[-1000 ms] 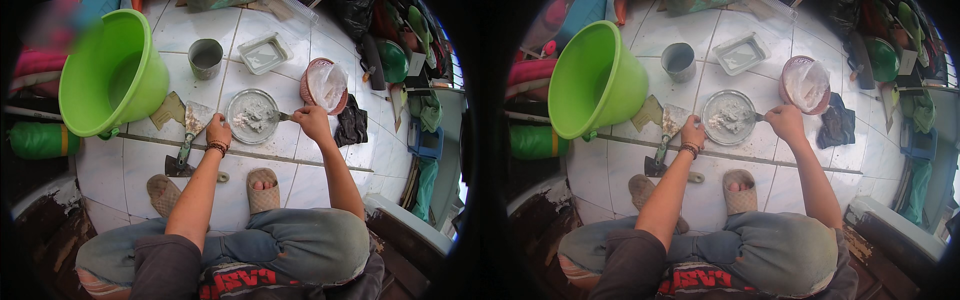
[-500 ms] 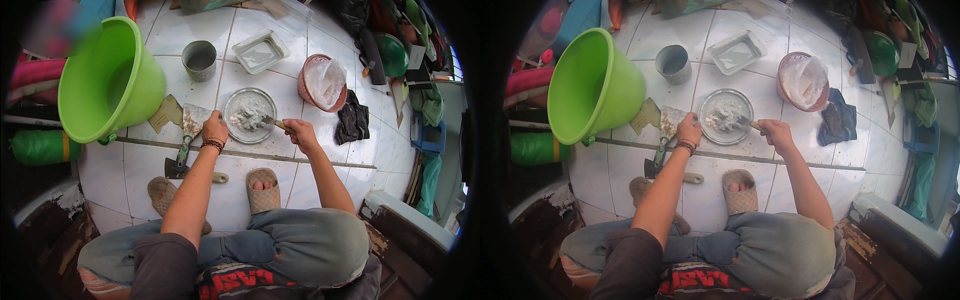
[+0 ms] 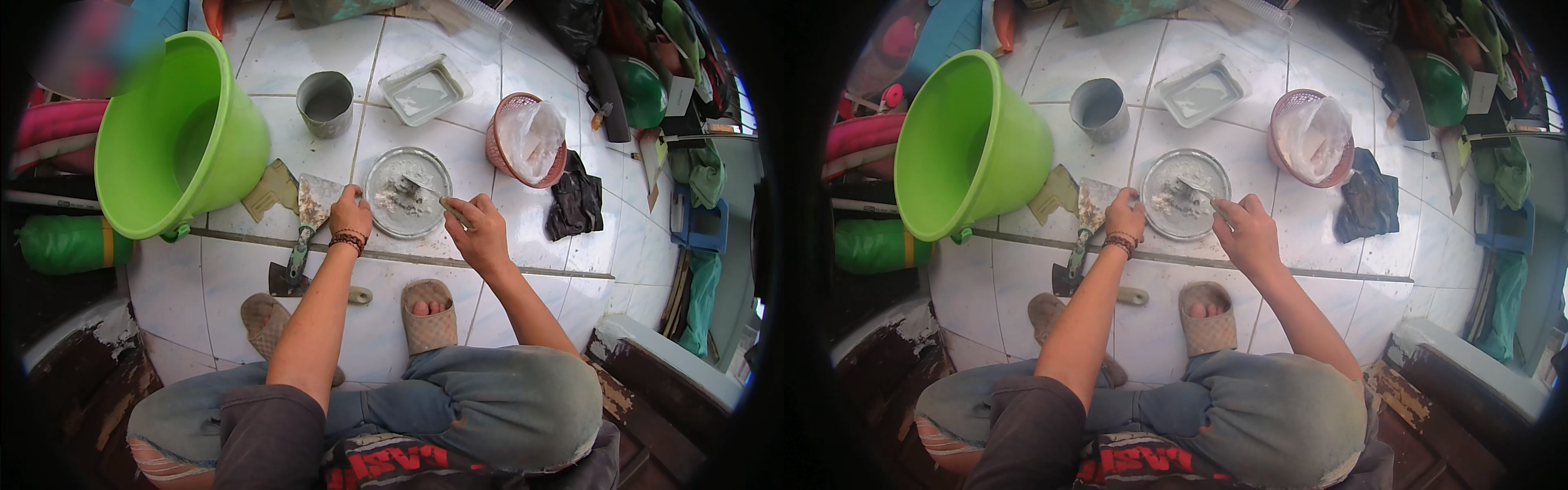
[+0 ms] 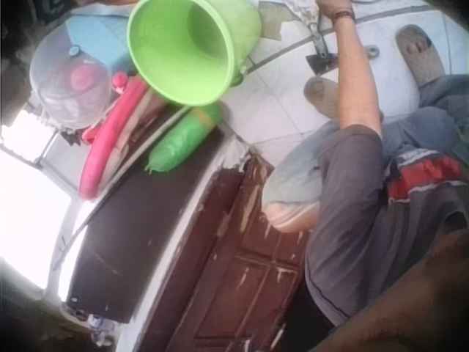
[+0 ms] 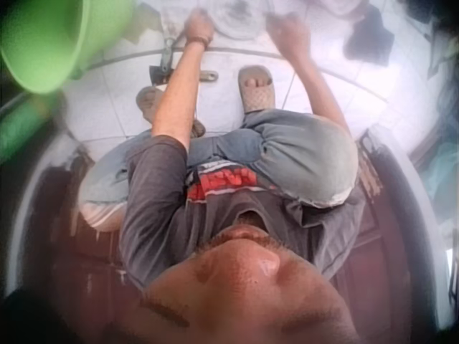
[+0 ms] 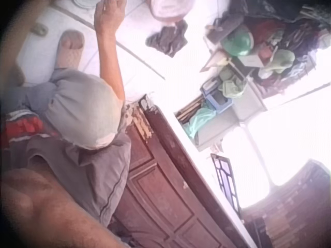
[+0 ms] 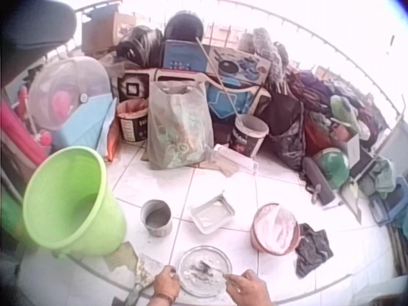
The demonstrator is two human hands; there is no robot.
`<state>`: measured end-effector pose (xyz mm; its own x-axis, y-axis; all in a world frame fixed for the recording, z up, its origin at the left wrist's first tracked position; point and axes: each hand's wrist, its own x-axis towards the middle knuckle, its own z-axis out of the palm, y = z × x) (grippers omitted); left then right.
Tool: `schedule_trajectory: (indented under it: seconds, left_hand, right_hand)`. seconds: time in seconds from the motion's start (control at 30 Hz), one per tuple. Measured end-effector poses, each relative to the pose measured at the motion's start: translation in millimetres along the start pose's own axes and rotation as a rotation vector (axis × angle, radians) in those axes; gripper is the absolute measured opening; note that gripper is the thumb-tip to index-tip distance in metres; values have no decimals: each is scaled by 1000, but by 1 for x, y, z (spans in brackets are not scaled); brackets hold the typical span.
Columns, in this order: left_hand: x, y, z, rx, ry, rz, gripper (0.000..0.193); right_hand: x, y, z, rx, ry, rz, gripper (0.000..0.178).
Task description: The person sits on the floor and mixes a white powder with water in a small metal bowl using a putty knife. They scoop powder from a plastic bag into the bowl, add water from a green bucket, and stir the mixture repeatedly.
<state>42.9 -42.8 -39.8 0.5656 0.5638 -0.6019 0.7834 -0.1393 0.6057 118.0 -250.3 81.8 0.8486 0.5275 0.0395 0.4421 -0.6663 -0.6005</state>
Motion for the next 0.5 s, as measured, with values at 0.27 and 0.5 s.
schedule_trajectory:
  seconds: [0.27,0.5]
  left_hand:
    - [1,-1,1,-13,10,5,24]
    - [-1,2,-1,18,2,25,24]
  right_hand:
    - [21,-24,-14,-134,-47,-81,21]
    - [34,-32,-15,-272,-157,-123,19]
